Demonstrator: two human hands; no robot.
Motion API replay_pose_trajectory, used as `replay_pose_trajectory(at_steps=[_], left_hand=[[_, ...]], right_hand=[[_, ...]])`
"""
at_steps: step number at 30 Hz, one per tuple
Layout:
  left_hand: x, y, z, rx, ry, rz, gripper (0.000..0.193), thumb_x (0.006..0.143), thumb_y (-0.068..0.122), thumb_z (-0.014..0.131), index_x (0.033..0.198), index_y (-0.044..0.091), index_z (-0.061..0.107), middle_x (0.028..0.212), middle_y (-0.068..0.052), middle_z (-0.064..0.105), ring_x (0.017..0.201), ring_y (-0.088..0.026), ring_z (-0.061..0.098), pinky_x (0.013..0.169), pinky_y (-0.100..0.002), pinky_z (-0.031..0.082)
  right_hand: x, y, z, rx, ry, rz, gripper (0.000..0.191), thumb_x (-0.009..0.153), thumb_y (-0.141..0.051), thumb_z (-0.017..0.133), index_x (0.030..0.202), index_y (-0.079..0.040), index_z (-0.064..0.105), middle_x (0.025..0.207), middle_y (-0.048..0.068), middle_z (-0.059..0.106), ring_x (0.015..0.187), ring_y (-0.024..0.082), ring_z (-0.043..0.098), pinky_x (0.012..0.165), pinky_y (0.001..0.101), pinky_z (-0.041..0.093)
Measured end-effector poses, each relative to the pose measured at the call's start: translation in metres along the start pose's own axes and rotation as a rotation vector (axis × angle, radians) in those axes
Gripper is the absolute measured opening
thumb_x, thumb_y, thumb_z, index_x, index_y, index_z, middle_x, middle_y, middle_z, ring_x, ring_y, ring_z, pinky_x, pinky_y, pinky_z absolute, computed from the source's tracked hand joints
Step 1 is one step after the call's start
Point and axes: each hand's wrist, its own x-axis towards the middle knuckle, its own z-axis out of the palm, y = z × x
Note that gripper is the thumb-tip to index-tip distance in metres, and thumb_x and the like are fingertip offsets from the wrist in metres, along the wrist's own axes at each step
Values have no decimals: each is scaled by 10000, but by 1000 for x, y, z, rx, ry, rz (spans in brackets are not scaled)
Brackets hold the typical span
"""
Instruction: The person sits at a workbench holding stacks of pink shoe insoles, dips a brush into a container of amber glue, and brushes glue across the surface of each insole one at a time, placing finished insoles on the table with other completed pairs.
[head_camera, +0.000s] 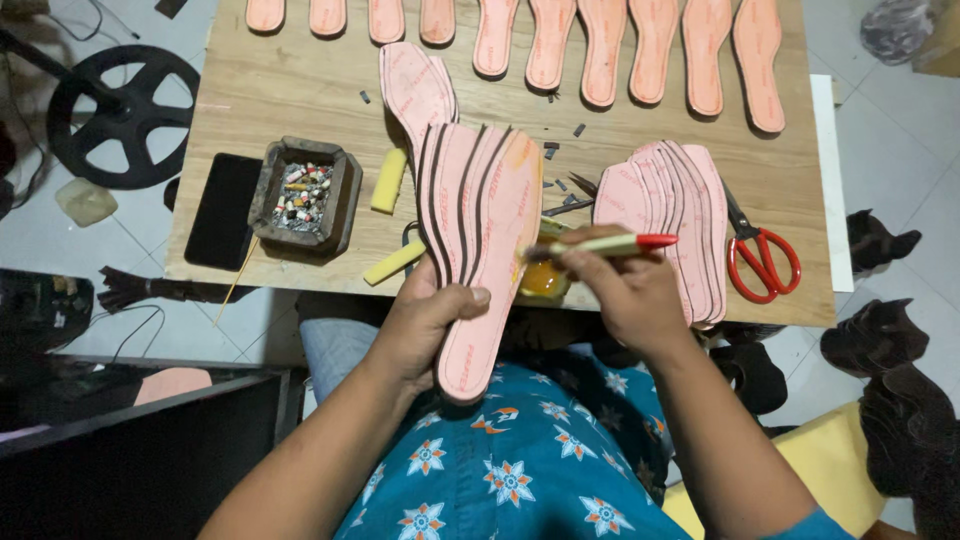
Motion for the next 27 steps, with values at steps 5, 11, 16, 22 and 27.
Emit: replay_pose_trajectory(at_steps=[5, 11, 16, 22, 27], left_hand=[[15, -7, -6, -32, 33, 72, 593, 818, 12, 592, 1402, -5, 487, 1126, -98, 649, 934, -167, 640, 815, -306, 568], [26, -7, -5, -45, 123, 125, 574, 816, 3, 572, 1380, -7, 467, 1099, -123, 650, 895, -206, 670, 801, -348, 604], [30, -2, 4, -57, 146, 147, 592, 803, -7, 576, 1380, 9, 446, 1158, -130, 634, 953, -207, 681, 849, -381, 626], [31, -1, 6, -23, 130, 150, 591, 807, -13, 574, 1385, 18, 456, 1172, -154, 629, 950, -224, 667, 842, -391, 618], [29, -1, 1, -98, 78, 136, 577, 839, -26, 568, 1399, 8, 435, 1197, -172, 607, 999, -239, 670, 859, -431, 629]], right_hand=[[-27, 4, 16, 30, -155, 34, 204, 981, -119, 666, 1136, 6, 708, 1001, 81, 769, 925, 130, 718, 834, 276, 574], [-49, -10, 22, 73, -254, 116, 214, 949, -105, 680, 1128, 8, 712, 980, 83, 788, 916, 132, 740, 835, 280, 592], [-47, -27, 23, 149, -239, -98, 196, 977, -73, 676, 1153, 14, 688, 1123, 123, 756, 1054, 193, 736, 944, 325, 601], [-38, -35, 22, 5, -385, -268, 186, 913, -36, 677, 1092, 7, 700, 1148, 160, 738, 1111, 253, 719, 974, 362, 567], [-46, -28, 20, 158, -324, -82, 164, 937, -25, 677, 1095, 12, 698, 1110, 155, 745, 1042, 232, 729, 935, 349, 597]])
